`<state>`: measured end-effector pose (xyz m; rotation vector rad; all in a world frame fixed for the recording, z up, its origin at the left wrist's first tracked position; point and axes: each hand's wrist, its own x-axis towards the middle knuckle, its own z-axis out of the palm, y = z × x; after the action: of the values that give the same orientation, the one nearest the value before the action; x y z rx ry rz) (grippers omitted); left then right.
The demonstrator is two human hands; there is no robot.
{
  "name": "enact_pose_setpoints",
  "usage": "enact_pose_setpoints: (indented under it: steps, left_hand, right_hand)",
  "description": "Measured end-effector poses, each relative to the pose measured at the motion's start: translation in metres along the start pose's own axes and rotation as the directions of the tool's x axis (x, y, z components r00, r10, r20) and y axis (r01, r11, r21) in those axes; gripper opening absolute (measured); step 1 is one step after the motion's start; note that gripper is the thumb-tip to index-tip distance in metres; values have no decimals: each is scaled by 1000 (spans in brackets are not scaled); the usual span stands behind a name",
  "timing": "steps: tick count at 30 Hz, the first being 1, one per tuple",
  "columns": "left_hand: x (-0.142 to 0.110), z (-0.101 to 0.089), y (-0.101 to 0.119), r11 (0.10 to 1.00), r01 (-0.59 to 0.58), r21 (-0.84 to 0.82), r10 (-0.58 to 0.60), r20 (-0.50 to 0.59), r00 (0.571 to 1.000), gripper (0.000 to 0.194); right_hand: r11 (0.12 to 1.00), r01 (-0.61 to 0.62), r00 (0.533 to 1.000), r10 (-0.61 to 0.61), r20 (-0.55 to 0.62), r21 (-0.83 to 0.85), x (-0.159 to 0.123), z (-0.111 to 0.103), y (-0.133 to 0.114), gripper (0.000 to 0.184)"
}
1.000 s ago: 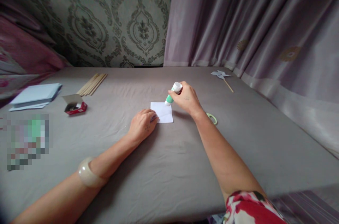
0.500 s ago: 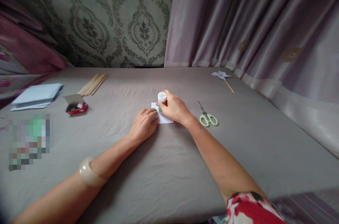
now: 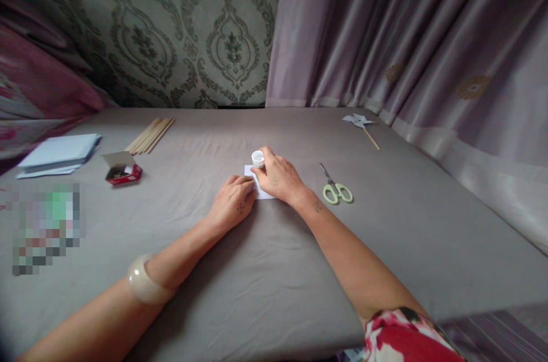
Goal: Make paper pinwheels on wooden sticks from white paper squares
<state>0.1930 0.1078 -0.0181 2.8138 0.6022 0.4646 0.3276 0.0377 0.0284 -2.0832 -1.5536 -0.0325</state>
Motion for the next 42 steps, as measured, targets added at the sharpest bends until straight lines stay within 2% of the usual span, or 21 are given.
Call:
enact_pose_setpoints:
  steps: [5,11,16,21,26,30,35,39,42]
  left_hand:
    - [0,4,-2,1000,-24,18,25,-15,1000,22]
    - [1,3,-2,999,-42,22,43,-28,999,22]
    - [1,2,-1,999,-32,26,33,-18,999,23]
    - [1,3,-1,999,-34,23,35,-27,999,22]
    - [1,6,-3,999,-45,28,47,-39,998,22]
    - [1,7,-4,999,-44,32,45,-45,998,22]
    - [1,7,-5,998,-55,14,55,-53,997,22]
    - [1,8,-6,998,-55,5,55,-64,996,21]
    - [1,7,-6,998,-58,-4,57,-67,996,19]
  right_hand:
    - [1000,15,1000,-15,27,7,0,-2,-1,24]
    - [1000,2,1000,-1,-19,19,1,1,4,29]
    - [999,28,999,-29,31,25,0,1,2,28]
    - [999,16,1000,-16,-11,40,0,1,4,30]
    - [998,49,997,-51,58,29,0,-2,2,26]
    - [998,33,999,-34,14,44,1,-1,3,30]
    - [997,36,998,-40,52,73,2,-1,5,26]
    - [996,30,999,-31,9,83,2,-1,5,29]
    - [996,41,998,-45,45,75,2,-1,6,27]
